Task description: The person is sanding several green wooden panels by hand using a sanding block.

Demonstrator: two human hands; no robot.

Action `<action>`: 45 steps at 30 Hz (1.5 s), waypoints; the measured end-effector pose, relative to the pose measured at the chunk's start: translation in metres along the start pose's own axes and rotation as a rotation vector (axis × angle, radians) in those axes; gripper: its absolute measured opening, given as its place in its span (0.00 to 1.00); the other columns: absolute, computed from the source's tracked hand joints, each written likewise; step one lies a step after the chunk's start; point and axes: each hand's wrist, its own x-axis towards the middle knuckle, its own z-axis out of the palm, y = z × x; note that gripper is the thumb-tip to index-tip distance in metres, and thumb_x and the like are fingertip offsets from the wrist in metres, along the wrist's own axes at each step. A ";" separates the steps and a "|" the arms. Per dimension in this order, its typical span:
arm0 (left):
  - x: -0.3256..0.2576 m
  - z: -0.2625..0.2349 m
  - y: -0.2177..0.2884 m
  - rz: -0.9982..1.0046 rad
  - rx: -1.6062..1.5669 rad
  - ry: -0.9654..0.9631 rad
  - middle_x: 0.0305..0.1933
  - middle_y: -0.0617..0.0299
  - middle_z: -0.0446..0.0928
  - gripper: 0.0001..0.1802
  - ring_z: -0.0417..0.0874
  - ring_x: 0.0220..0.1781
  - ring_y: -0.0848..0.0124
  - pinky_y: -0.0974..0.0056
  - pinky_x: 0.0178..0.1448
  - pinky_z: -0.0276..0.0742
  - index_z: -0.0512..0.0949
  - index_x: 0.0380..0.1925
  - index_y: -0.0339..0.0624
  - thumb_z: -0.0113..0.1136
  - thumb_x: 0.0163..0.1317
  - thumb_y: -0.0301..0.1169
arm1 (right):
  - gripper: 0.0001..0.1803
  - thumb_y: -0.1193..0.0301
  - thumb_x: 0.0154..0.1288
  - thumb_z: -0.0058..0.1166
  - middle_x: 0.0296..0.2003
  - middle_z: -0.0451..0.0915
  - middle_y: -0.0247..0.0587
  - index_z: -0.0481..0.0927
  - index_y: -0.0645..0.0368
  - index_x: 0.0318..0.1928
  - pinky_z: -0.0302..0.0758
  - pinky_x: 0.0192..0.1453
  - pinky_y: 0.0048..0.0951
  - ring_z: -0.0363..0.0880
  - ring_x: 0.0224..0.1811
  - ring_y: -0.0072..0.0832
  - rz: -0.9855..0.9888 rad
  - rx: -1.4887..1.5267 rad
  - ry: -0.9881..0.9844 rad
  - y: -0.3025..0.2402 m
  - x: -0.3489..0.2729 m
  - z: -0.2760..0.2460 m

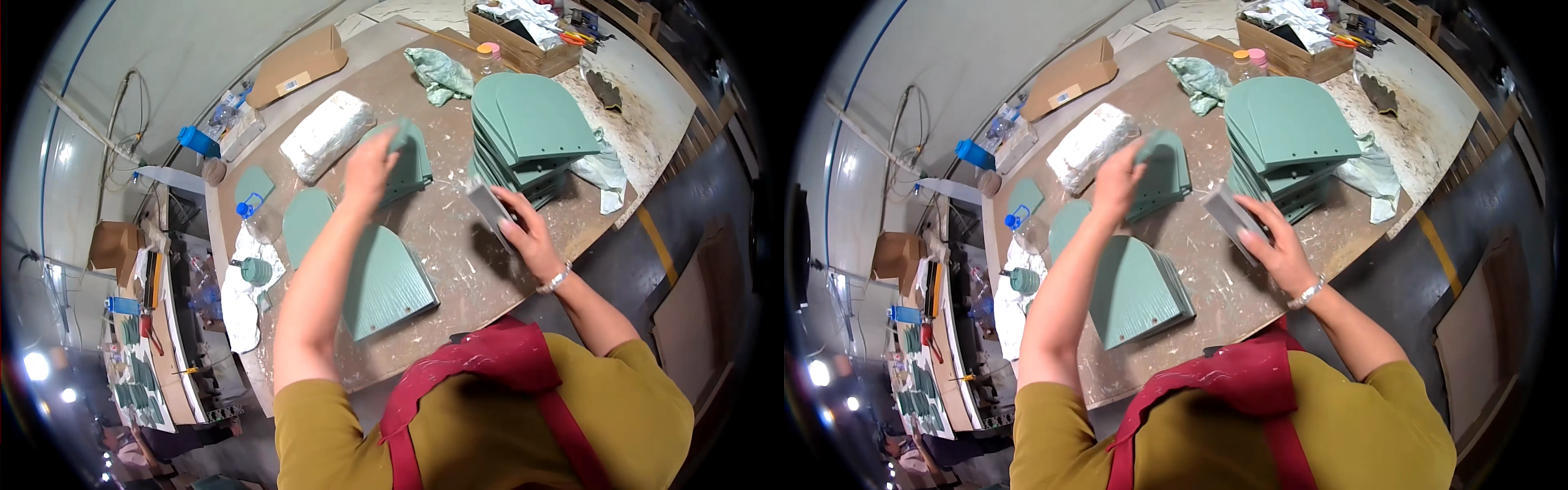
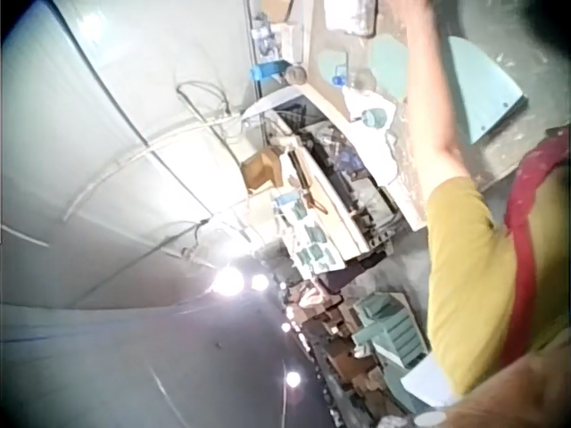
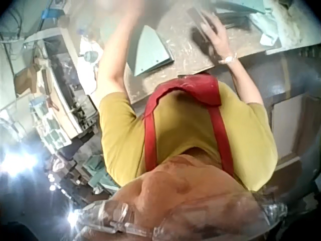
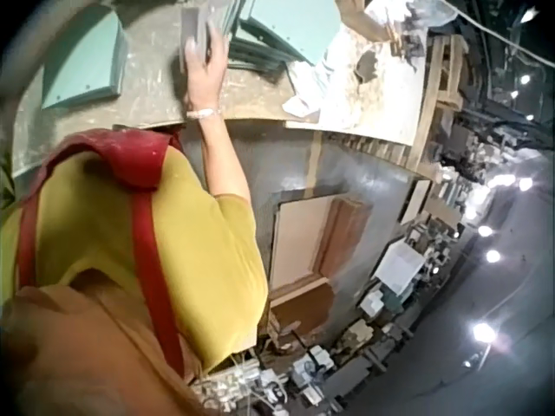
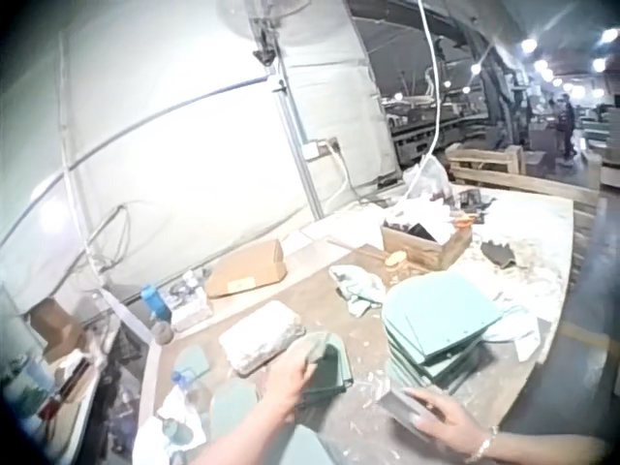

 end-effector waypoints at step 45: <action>-0.213 -0.025 0.113 -0.079 0.212 -0.312 0.72 0.56 0.67 0.35 0.66 0.73 0.57 0.47 0.75 0.59 0.66 0.69 0.48 0.56 0.67 0.51 | 0.27 0.50 0.59 0.59 0.47 0.75 0.51 0.81 0.44 0.57 0.75 0.51 0.44 0.78 0.47 0.47 -0.541 -0.822 -0.931 -0.039 0.086 0.203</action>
